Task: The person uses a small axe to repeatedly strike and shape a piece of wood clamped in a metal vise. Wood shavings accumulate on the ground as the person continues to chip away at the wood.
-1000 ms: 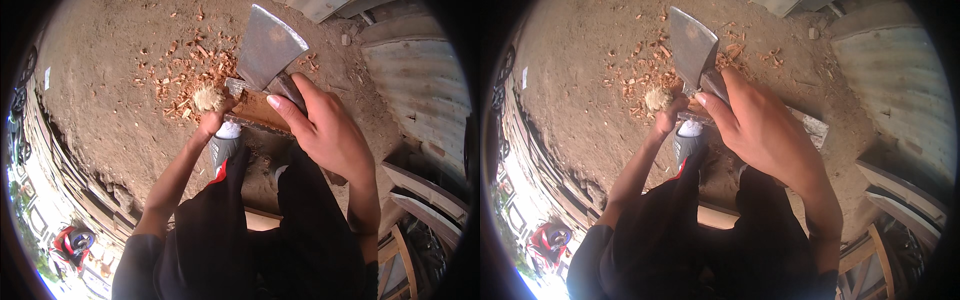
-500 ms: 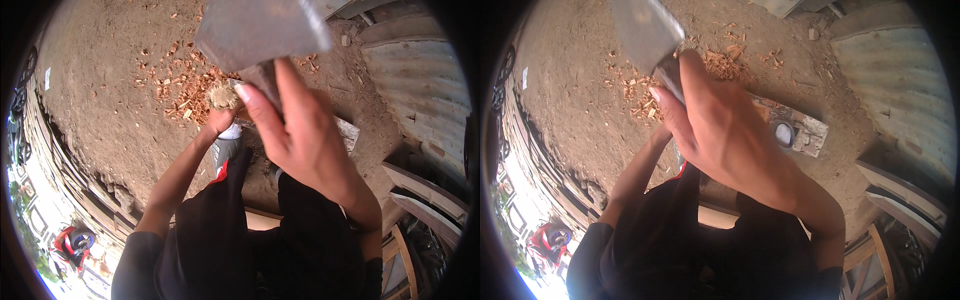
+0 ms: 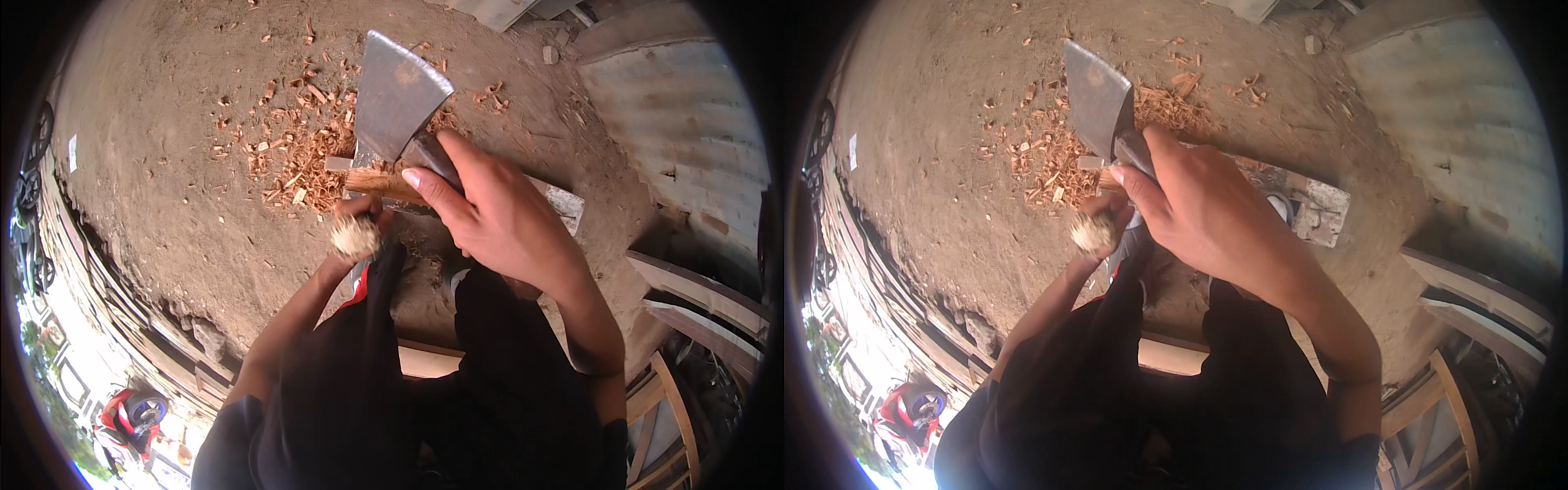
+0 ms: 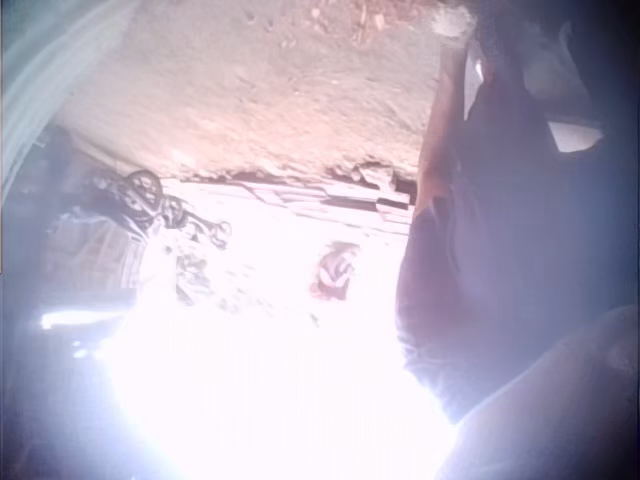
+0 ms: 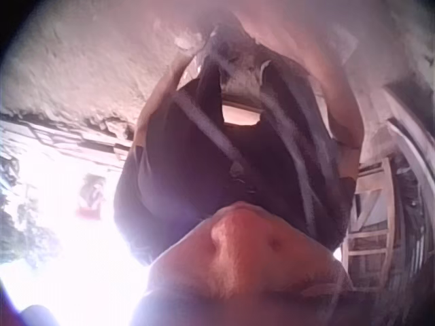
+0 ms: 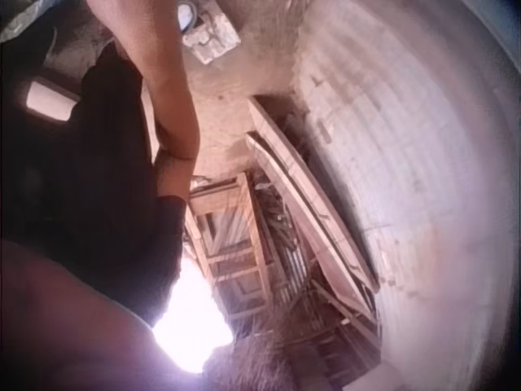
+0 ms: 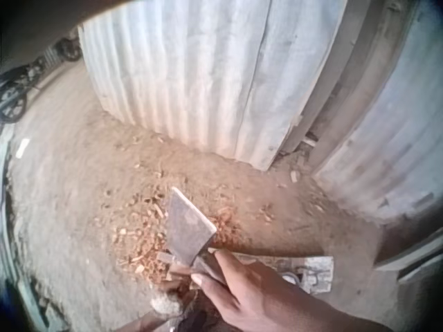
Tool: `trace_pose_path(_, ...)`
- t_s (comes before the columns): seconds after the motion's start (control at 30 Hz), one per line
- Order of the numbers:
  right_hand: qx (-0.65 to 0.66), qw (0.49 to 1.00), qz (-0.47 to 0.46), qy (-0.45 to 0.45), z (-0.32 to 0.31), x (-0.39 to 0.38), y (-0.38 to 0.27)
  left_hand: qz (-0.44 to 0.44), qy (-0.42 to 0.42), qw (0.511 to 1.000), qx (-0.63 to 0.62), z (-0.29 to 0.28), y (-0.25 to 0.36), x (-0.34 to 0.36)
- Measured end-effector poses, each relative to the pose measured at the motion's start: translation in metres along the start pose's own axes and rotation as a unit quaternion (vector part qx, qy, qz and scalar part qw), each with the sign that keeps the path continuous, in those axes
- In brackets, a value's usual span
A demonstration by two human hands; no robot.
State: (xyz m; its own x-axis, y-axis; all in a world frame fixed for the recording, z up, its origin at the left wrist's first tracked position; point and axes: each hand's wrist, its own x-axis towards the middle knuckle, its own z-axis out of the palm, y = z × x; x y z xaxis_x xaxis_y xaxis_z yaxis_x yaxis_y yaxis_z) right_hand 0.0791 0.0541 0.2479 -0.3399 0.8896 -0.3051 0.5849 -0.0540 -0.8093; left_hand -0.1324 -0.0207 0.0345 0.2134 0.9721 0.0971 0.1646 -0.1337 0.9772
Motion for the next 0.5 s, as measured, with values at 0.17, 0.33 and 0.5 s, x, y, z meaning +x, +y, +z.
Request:
trace_pose_path(0.17,0.026,0.999,0.015,0.044,-0.010,-0.005,0.011,-0.010,-0.012,0.988,0.156,-0.006,-0.010,0.044)
trace_pose_path(0.33,0.010,0.999,-0.006,0.041,-0.016,-0.006,0.011,-0.263,-0.035,0.964,0.017,0.007,0.020,0.065)
trace_pose_path(0.5,-0.024,0.999,-0.019,0.037,-0.013,-0.010,0.010,-0.278,-0.037,0.959,0.023,0.013,0.022,0.069)
